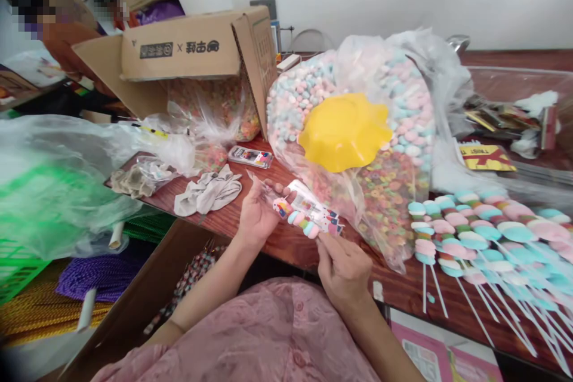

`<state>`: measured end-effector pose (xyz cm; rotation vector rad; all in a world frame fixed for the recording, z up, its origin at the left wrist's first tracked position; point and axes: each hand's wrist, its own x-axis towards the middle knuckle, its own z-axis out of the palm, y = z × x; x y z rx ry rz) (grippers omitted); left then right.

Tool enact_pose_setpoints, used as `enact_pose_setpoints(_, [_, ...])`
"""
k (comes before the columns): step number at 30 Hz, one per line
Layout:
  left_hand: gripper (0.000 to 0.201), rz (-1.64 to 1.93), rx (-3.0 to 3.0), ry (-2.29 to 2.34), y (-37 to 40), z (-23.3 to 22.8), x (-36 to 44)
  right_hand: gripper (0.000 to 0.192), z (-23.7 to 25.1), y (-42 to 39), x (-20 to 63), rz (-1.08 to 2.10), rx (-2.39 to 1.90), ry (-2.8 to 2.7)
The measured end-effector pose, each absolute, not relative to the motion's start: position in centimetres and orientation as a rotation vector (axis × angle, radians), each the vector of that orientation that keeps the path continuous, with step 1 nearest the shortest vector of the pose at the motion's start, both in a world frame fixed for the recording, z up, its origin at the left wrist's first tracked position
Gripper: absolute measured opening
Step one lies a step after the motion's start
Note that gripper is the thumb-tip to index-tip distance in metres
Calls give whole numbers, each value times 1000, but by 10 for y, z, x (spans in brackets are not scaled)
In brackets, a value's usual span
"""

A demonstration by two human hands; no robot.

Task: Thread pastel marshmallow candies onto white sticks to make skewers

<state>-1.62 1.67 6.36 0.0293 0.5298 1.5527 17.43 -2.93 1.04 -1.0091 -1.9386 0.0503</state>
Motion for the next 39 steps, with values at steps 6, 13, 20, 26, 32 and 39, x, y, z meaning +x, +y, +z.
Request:
enact_pose_setpoints(6, [36, 1572, 183, 538, 12, 56, -4, 17, 15, -30, 169, 144, -1088, -1988])
enact_pose_setpoints(13, [28, 1506, 273, 511, 13, 51, -5, 38, 32, -28, 161, 1351, -1246, -1640])
enact_pose_setpoints(20, [26, 1419, 446, 616, 9, 55, -2, 38, 29, -25, 159, 1463, -1252, -1641])
enact_pose_setpoints(26, [30, 1481, 551, 705, 7, 54, 7, 39, 29, -29, 152, 1330, -1257, -1643])
enact_pose_setpoints(32, [29, 1460, 373, 738, 8, 59, 1, 27, 27, -26, 154, 420, -1170, -2116])
enact_pose_setpoints(39, [39, 1485, 128, 721, 11, 54, 3, 25, 15, -20, 160, 190, -1206, -2092])
